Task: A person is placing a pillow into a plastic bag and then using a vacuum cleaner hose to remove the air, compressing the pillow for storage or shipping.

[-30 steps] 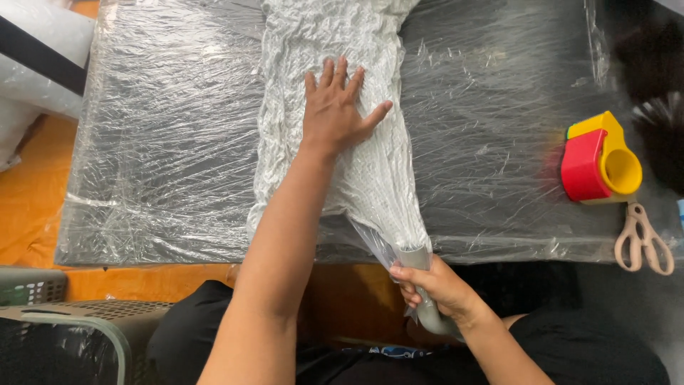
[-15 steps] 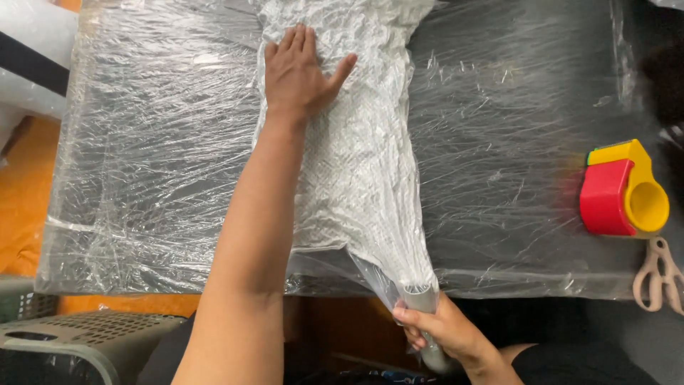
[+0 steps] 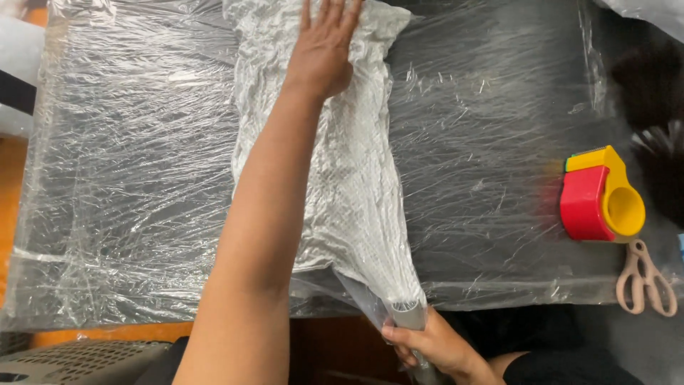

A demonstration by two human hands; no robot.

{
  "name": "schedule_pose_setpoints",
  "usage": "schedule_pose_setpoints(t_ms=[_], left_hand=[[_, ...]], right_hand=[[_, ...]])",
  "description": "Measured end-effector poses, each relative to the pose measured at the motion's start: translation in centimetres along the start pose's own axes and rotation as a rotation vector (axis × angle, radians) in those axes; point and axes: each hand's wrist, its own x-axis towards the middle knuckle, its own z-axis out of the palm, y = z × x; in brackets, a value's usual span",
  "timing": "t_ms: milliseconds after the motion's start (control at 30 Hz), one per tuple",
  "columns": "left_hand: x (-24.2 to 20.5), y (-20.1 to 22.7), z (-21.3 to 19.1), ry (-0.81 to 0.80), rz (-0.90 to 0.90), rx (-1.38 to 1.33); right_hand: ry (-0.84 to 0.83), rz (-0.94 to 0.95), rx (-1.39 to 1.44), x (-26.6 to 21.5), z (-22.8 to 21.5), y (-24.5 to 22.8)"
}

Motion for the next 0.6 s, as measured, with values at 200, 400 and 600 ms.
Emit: schedule_pose_setpoints(t_ms=[200,400,600], left_hand=[[3.4,2.3,5.5,0.299,-0.007,-0.013],[5.0,3.0,5.9,0.318,-0.035,0.082],[7.7,2.4,6.0,0.316,-0.055,-0.058]], right_hand=[[-0.023,-0.013,-0.105,0.5,-1.3,1.0],[-0.035,0.0,-0.164,1.2,-2.3,2.5],[-0.057,0.016,-0.181,0.8,-1.6,0.5]])
